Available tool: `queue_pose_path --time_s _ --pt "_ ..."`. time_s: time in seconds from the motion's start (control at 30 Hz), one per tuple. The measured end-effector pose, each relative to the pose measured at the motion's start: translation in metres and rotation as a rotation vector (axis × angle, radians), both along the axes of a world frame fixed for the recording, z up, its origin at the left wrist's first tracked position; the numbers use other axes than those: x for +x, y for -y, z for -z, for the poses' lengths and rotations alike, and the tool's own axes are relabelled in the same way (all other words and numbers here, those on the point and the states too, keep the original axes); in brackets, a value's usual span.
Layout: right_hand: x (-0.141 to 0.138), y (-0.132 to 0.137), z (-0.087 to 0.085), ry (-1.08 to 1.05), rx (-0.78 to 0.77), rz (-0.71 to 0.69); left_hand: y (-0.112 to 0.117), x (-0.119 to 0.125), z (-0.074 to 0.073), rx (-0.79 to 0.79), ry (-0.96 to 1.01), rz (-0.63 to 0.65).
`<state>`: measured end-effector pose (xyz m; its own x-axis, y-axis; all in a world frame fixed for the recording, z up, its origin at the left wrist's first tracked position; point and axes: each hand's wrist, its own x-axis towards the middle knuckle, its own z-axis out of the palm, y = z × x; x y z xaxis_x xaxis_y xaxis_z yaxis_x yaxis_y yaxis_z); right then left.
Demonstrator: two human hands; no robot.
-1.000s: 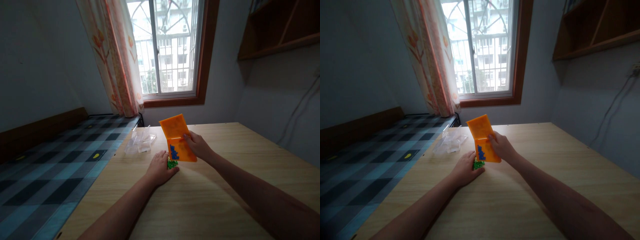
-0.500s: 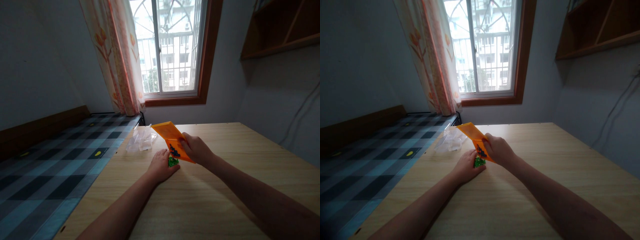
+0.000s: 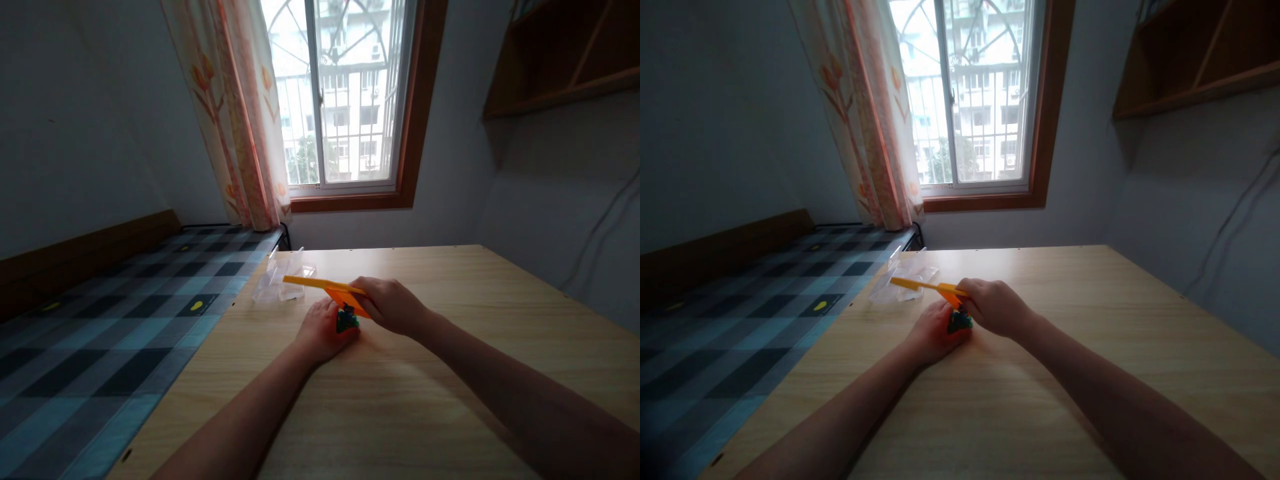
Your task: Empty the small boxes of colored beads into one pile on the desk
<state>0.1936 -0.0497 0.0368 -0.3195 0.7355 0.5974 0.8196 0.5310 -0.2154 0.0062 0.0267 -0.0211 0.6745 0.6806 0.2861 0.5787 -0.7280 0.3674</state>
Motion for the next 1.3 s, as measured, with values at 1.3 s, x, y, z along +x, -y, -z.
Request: queue_pose_path --time_s 1.3 --pt "-0.013 -0.011 0.045 -1.402 -0.664 -0.314 0.001 -0.023 -0.035 -0.719 0.806 -0.024"
